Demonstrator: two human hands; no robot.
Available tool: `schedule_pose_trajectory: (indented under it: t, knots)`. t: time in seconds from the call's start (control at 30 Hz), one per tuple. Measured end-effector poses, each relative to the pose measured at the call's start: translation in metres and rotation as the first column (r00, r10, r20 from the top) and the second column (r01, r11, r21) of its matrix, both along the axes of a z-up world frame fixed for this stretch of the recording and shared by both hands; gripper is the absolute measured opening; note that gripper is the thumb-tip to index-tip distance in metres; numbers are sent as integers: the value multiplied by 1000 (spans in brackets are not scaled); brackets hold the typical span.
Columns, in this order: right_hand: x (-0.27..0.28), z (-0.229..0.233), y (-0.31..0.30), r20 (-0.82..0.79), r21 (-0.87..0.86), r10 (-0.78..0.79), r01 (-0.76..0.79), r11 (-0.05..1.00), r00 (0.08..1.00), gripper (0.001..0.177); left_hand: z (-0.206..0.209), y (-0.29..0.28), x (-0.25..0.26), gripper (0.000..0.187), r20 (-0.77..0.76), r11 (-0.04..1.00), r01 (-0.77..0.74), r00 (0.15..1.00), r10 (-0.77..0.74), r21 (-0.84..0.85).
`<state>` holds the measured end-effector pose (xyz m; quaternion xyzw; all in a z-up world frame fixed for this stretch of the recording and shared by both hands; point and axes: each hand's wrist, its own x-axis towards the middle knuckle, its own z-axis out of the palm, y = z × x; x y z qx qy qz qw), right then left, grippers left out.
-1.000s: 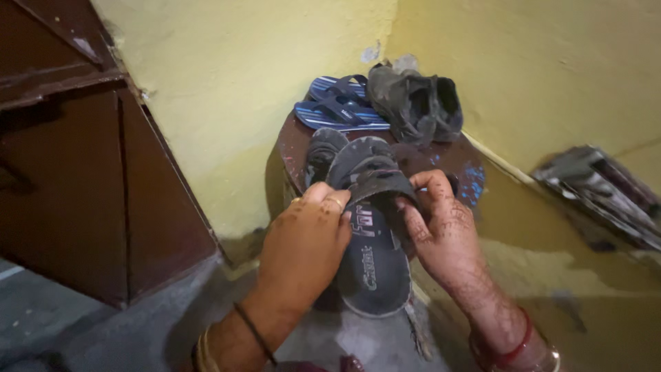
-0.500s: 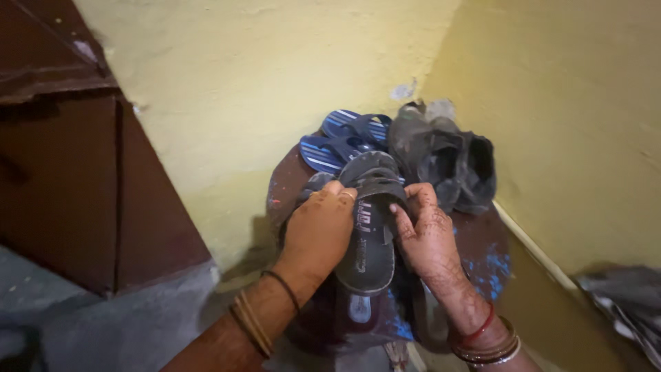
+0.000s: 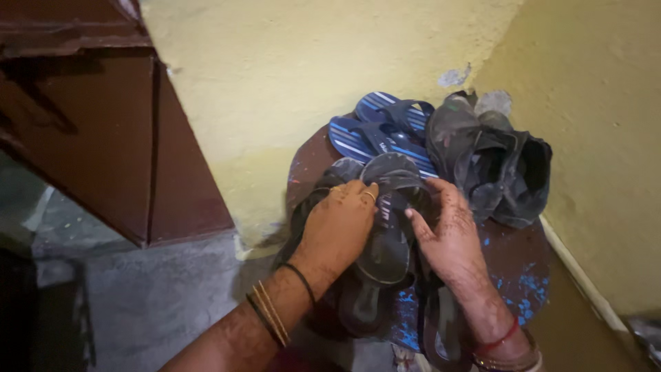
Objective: The person picks up pairs of sandals and slippers from a metal shoe rack and places them onto a brown barrel. The person handles brown, black, and pink footwear, moving them one pair at a time from the rack to the barrel.
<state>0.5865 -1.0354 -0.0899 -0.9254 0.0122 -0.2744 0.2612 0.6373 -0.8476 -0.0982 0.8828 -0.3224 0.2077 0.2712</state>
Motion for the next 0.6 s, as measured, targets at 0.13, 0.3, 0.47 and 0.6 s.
schedule_pose_trajectory:
  t: [0.13, 0.3, 0.47, 0.6]
  knots:
    - [-17, 10, 15, 107, -110, 48, -36, 993, 993, 77, 15, 20, -26, 43, -4, 1000, -25, 1000, 25, -12]
    - [-45, 31, 64, 226, -219, 178, -128, 967, 958, 72, 28, 79, -77, 48, 19, 983, -127, 991, 130, -135]
    - [-74, 44, 146, 200, -129, 370, -350, 928, 907, 54, 35, 173, -147, 47, -32, 954, -242, 970, 240, -174]
    - [-105, 47, 223, 217, -93, 500, -492, 866, 839, 48, 33, 248, -218, 46, -59, 891, -443, 896, 440, -100]
